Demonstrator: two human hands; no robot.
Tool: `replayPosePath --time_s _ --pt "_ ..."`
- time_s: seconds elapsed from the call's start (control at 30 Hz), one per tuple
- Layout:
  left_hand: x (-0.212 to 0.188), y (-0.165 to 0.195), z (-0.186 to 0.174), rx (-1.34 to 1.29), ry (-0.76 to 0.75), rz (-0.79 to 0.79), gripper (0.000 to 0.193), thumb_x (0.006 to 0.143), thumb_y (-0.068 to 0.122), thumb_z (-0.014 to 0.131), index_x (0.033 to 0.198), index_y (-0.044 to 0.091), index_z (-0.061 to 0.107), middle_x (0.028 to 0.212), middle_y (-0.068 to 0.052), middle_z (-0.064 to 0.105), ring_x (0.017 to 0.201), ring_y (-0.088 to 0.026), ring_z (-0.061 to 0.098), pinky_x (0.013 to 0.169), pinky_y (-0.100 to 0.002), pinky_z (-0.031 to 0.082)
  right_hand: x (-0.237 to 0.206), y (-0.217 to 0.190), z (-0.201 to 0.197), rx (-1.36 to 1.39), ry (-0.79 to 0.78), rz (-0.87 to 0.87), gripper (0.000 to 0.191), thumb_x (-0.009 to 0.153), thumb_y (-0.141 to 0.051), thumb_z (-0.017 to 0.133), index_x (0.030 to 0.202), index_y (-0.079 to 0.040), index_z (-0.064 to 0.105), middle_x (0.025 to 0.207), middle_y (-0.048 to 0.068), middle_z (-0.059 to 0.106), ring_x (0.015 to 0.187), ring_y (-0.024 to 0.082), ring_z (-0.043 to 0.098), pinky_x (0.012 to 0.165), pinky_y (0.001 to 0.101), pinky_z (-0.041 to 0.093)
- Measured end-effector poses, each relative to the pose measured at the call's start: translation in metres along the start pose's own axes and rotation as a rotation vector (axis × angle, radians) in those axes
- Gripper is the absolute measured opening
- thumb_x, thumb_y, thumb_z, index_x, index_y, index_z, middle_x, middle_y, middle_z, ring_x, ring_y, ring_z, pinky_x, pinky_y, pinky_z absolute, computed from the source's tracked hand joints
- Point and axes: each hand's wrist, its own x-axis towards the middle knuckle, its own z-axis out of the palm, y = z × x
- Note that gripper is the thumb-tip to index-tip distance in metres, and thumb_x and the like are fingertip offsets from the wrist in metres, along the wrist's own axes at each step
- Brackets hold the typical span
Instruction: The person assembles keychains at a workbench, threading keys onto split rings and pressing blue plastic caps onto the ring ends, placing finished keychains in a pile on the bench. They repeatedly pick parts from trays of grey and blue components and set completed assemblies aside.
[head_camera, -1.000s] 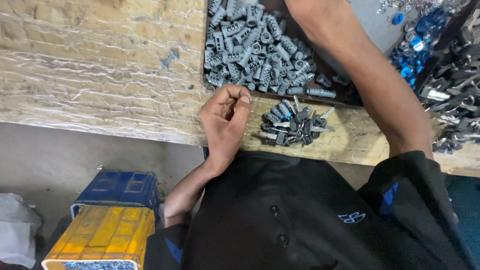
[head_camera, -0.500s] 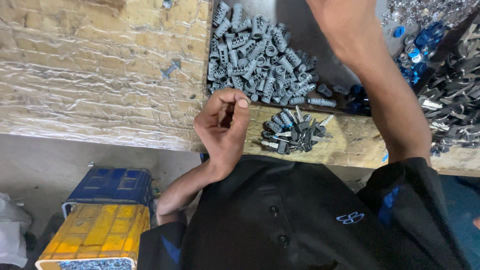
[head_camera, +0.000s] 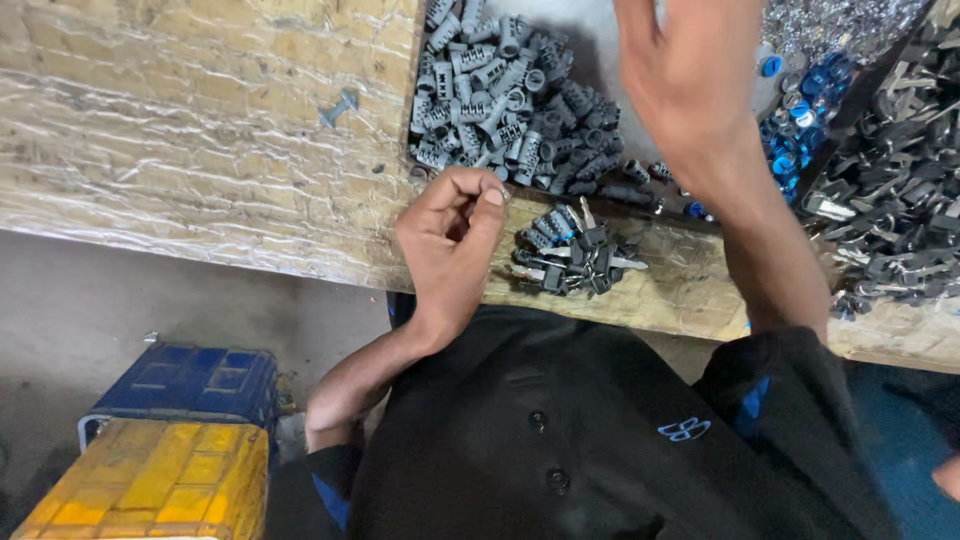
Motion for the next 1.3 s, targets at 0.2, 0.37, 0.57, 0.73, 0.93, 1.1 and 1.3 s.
replayPosePath --time_s 0.2,0.37,0.57,0.73,0.93,1.1,1.3 --pt "-0.006 -0.003 0.020 -0.393 -0.174 -0.099 0.008 0.109 0.002 0.055 0.107 0.001 0.062 0.084 0.002 0.057 0.062 0.000 0.039 0.054 -0.020 0.029 -0.087 -0.101 -0.044 0.272 0.258 0.078 0.018 0.101 0.003 0.079 0.109 0.003 0.063 0.103 0.015 0.068 0.083 0.023 0.067 0.074 0.0291 0.054" --pt "-0.021 -0.006 0.031 -0.261 -0.250 -0.190 0.009 0.109 0.001 0.055 0.110 -0.002 0.064 0.094 0.001 0.060 0.069 -0.001 0.043 0.057 -0.020 0.029 -0.117 -0.124 -0.009 0.128 0.320 0.130 0.020 0.100 0.002 0.079 0.111 0.003 0.063 0.104 0.016 0.068 0.090 0.030 0.069 0.078 0.0372 0.057" --pt "-0.036 -0.009 0.030 -0.227 -0.294 -0.153 0.009 0.111 -0.001 0.058 0.116 -0.003 0.066 0.090 0.003 0.060 0.071 -0.001 0.047 0.059 -0.020 0.034 -0.147 -0.131 0.007 0.154 0.378 0.282 0.020 0.099 0.005 0.078 0.111 0.001 0.063 0.103 0.017 0.068 0.081 0.025 0.067 0.069 0.0347 0.055" --pt "-0.041 -0.005 0.031 -0.190 -0.322 -0.180 0.009 0.109 -0.003 0.058 0.113 -0.005 0.066 0.091 0.002 0.060 0.072 -0.001 0.048 0.059 -0.020 0.036 -0.150 -0.135 0.001 0.129 0.449 0.228 0.021 0.100 0.004 0.076 0.114 0.003 0.061 0.106 0.017 0.067 0.088 0.027 0.069 0.076 0.0367 0.058" --pt "-0.029 -0.001 0.026 -0.038 -0.315 -0.159 0.008 0.105 -0.004 0.063 0.108 -0.005 0.070 0.089 0.002 0.064 0.069 0.000 0.050 0.057 -0.020 0.037 -0.145 -0.119 -0.004 0.379 0.446 0.317 0.028 0.095 0.000 0.088 0.112 0.001 0.066 0.103 0.016 0.071 0.087 0.026 0.074 0.071 0.0309 0.059" --pt "-0.011 0.011 0.017 0.259 -0.488 -0.060 0.005 0.101 -0.003 0.070 0.105 -0.004 0.072 0.086 0.004 0.063 0.072 0.001 0.050 0.060 -0.019 0.037 -0.150 -0.103 -0.001 0.378 0.349 0.188 0.024 0.086 0.008 0.083 0.107 0.001 0.076 0.098 0.016 0.072 0.081 0.026 0.073 0.067 0.0313 0.057" --pt "0.002 0.025 0.015 0.328 -0.636 -0.099 0.002 0.097 -0.004 0.072 0.099 -0.004 0.074 0.080 0.004 0.061 0.068 0.001 0.045 0.058 -0.018 0.033 -0.142 -0.090 -0.012 0.592 0.301 0.214 0.020 0.089 0.001 0.084 0.106 -0.002 0.075 0.095 0.014 0.074 0.084 0.023 0.074 0.065 0.0292 0.058"
